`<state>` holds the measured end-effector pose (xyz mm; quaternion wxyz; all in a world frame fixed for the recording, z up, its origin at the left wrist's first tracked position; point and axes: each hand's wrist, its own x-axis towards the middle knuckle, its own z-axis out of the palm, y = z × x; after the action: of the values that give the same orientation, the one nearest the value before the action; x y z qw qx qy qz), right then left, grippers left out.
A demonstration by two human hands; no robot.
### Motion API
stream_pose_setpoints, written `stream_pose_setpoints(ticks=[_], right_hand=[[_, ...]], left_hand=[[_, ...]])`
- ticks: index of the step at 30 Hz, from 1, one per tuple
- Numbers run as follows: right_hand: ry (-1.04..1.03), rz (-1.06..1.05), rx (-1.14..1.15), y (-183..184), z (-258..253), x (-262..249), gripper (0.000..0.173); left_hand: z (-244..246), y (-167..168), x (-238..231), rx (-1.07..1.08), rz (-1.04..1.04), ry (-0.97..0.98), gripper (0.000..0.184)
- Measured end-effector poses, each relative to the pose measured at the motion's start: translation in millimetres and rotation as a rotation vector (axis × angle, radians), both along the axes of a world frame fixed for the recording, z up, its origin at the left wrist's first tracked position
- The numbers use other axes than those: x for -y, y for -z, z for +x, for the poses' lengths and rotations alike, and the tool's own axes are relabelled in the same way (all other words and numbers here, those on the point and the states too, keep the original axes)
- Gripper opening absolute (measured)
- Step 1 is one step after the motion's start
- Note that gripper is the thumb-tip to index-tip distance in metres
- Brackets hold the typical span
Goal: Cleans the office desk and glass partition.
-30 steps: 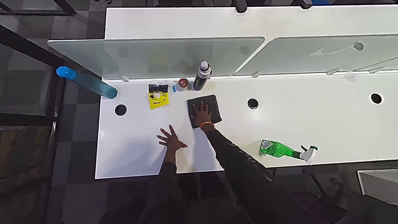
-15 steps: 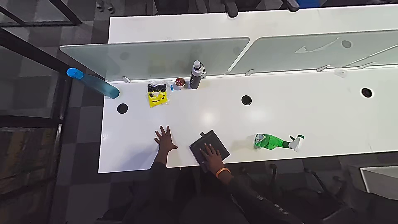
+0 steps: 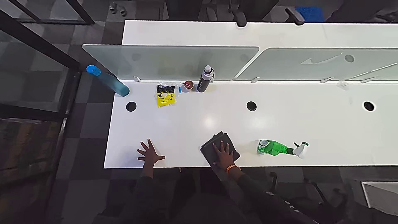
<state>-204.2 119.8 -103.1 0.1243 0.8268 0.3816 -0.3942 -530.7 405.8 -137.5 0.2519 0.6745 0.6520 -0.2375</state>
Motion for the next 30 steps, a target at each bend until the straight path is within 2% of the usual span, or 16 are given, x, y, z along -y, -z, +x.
stream_pose_setpoints(ticks=[4,7,15,30], right_hand=[[-0.217,0.023,-0.083,-3,-29,-24,0.113],[-0.277,0.017,-0.099,2,-51,-47,0.116],[-0.257,-0.009,-0.061,7,-55,-84,0.122],[-0.168,0.025,-0.005,7,-22,-186,0.125]], left_hand=[[8,-2,-3,-0.049,-0.076,0.011,0.174],[12,-3,-6,-0.065,-0.109,0.016,0.175],[21,-5,-15,-0.133,-0.187,0.004,0.181],[25,3,-16,-0.119,-0.182,-0.041,0.18]])
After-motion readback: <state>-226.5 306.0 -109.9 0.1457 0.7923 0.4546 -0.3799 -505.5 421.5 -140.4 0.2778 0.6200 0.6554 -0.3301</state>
